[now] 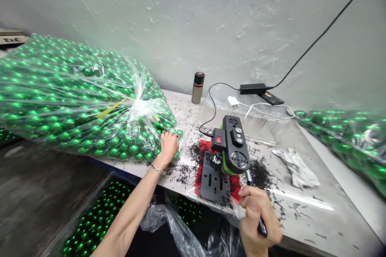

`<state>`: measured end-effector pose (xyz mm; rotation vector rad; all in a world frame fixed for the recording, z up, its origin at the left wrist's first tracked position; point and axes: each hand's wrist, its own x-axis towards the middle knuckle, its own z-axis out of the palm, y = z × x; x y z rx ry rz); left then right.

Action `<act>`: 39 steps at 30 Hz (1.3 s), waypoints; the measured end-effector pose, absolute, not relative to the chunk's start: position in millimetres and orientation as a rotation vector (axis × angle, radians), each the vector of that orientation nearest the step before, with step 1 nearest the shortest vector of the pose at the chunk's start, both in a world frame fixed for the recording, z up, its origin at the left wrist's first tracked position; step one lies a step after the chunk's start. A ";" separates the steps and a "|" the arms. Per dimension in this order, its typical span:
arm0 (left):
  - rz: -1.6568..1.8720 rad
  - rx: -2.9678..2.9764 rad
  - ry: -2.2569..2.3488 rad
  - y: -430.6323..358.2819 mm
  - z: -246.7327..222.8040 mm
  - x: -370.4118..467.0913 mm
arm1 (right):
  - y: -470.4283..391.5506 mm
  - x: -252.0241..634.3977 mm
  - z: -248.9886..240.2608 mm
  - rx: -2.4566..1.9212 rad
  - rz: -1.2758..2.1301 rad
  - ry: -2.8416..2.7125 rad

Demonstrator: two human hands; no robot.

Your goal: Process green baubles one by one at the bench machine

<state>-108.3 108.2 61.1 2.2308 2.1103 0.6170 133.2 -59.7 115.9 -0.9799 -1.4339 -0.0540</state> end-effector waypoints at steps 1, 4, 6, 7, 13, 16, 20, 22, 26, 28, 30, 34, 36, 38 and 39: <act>0.606 2.238 2.106 111.6 61.1 -108.1 | -59.9 133.0 115.4 -0.982 -0.049 -1.438; 0.620 2.239 2.028 115.0 59.2 -105.5 | -59.8 132.4 113.7 -0.968 -0.057 -1.453; 0.626 2.180 1.947 118.2 57.7 -103.8 | -59.1 132.1 112.6 -0.961 -0.068 -1.459; 0.630 2.144 1.915 120.7 57.3 -103.3 | -58.9 132.0 112.1 -0.962 -0.069 -1.462; 0.701 2.007 1.841 125.5 66.3 -112.7 | -60.2 133.5 112.0 -0.985 -0.059 -1.470; 0.985 1.684 1.637 105.8 77.7 -123.1 | -60.9 134.2 113.2 -0.990 -0.047 -1.486; 1.319 1.025 1.252 64.6 84.0 -125.5 | -59.7 133.1 113.2 -0.980 -0.056 -1.478; 1.317 0.817 1.155 45.3 78.9 -117.7 | -59.2 132.3 113.5 -0.966 -0.067 -1.475; 1.199 0.611 1.105 17.4 57.5 -86.7 | -60.3 131.8 118.0 -0.990 -0.069 -1.500; 1.138 0.648 1.121 9.5 46.7 -66.4 | -61.5 132.3 121.8 -1.016 -0.060 -1.526; 1.088 0.774 1.151 5.3 38.9 -46.2 | -62.8 132.9 125.4 -1.035 -0.054 -1.550; 1.030 1.235 1.308 3.2 31.7 -15.7 | -64.5 133.5 129.1 -1.055 -0.056 -1.566; 1.016 1.500 1.399 2.1 30.8 -7.7 | -64.8 133.6 128.7 -1.056 -0.048 -1.568; 0.996 1.723 1.446 -0.2 30.9 -3.7 | -64.7 133.5 127.5 -1.047 -0.041 -1.568; 0.985 1.809 1.448 -1.6 31.1 -2.8 | -64.6 133.5 126.7 -1.043 -0.039 -1.566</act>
